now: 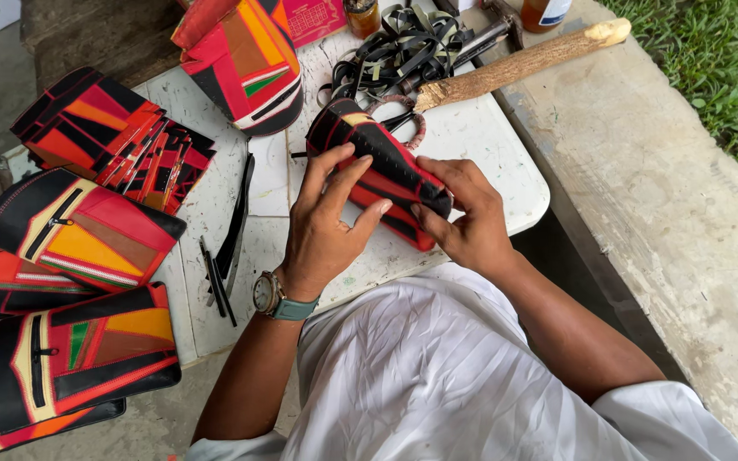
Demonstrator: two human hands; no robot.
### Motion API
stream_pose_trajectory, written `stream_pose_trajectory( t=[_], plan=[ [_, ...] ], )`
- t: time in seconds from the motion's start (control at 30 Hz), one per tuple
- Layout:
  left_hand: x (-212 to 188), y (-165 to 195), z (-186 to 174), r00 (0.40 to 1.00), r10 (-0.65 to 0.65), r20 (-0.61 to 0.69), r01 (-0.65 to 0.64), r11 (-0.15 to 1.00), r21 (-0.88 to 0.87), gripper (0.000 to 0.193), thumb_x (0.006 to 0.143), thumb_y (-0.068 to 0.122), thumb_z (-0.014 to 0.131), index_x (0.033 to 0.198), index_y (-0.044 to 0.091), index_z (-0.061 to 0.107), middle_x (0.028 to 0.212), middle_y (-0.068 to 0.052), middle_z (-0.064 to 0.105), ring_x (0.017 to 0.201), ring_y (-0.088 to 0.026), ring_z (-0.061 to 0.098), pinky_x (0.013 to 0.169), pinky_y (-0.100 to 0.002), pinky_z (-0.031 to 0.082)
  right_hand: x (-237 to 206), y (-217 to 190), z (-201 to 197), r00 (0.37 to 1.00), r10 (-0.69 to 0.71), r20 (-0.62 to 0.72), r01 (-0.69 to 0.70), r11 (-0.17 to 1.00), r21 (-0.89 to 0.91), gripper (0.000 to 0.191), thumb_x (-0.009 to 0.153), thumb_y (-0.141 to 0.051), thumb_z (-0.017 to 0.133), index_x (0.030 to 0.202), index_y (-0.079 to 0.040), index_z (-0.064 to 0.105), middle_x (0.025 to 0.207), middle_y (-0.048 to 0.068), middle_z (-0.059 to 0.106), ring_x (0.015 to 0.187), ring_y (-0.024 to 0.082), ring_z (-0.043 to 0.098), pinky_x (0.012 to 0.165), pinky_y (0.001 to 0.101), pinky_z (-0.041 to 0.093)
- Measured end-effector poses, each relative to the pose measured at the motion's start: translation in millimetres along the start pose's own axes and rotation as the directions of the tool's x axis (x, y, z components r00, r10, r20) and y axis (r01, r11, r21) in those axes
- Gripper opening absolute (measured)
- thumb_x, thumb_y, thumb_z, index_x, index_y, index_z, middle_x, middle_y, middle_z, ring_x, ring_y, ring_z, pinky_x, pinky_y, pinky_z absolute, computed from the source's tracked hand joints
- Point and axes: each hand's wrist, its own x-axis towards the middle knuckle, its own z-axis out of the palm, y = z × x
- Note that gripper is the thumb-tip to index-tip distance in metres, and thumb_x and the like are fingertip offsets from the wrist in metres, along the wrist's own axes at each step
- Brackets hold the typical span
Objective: The person works on a colorful patchwork leather bag at an outdoor table, pressing and shaping its edges and seams by hand, turning the bag right-side out, and trimming loose threads with scissors. They then set the finished bag on the table and pick up another bag to continue working.
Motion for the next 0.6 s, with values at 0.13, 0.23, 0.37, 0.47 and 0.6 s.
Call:
stream_pose_trajectory(
  t=[0.13, 0.23, 0.37, 0.47, 0.6],
  plan=[
    [4, -5, 0, 0.993, 0.087, 0.074, -0.09, 0.995, 0.043, 0.064, 0.082, 0.02, 0.088, 0.137, 0.003, 0.06, 0.14, -0.022, 0.052, 0.128, -0.043, 0.054, 0.108, -0.049, 0.046, -2, -2, -11, 0.984, -0.171, 0.048, 0.174, 0.982, -0.071, 0.064, 0.079, 0.006, 0.079, 0.139, -0.01, 0.063, 0.125, 0.013, 0.064, 0.113, 0.028, 0.068, 0.096, 0.0339, 0.056],
    [2, -16, 12, 0.985, 0.12, 0.122, -0.132, 0.986, 0.1, 0.061, 0.083, 0.02, 0.088, 0.137, 0.007, 0.062, 0.14, -0.017, 0.054, 0.131, -0.044, 0.053, 0.115, -0.053, 0.042, -3, 2, -17, 0.981, -0.167, 0.096, 0.173, 0.983, -0.06, 0.067, 0.076, 0.01, 0.077, 0.138, -0.01, 0.063, 0.129, 0.014, 0.065, 0.117, 0.029, 0.068, 0.099, 0.0341, 0.056],
    [-6, -29, 29, 0.986, 0.088, 0.144, -0.095, 0.995, 0.038, 0.06, 0.088, 0.022, 0.087, 0.141, 0.01, 0.061, 0.142, -0.012, 0.055, 0.133, -0.039, 0.057, 0.122, -0.054, 0.04, -2, 13, -19, 0.988, -0.128, 0.088, 0.138, 0.984, -0.113, 0.068, 0.075, 0.009, 0.079, 0.139, -0.007, 0.062, 0.131, 0.015, 0.066, 0.122, 0.029, 0.067, 0.103, 0.036, 0.054],
    [-4, -36, 38, 0.983, 0.132, 0.125, -0.142, 0.987, 0.076, 0.065, 0.087, 0.02, 0.086, 0.144, 0.008, 0.058, 0.14, -0.017, 0.054, 0.131, -0.044, 0.052, 0.12, -0.056, 0.037, 1, 21, -21, 0.991, -0.108, 0.076, 0.118, 0.984, -0.134, 0.065, 0.078, 0.004, 0.083, 0.138, -0.006, 0.062, 0.132, 0.016, 0.067, 0.121, 0.029, 0.068, 0.103, 0.0351, 0.054],
    [11, -38, 50, 0.979, 0.169, 0.116, -0.182, 0.977, 0.11, 0.063, 0.09, 0.024, 0.084, 0.145, 0.01, 0.056, 0.139, -0.016, 0.056, 0.13, -0.042, 0.054, 0.12, -0.055, 0.037, 11, 31, -33, 0.996, -0.066, 0.063, 0.073, 0.988, -0.132, 0.058, 0.083, -0.002, 0.087, 0.136, -0.008, 0.065, 0.128, 0.014, 0.071, 0.118, 0.026, 0.072, 0.1, 0.0323, 0.056]
  ],
)
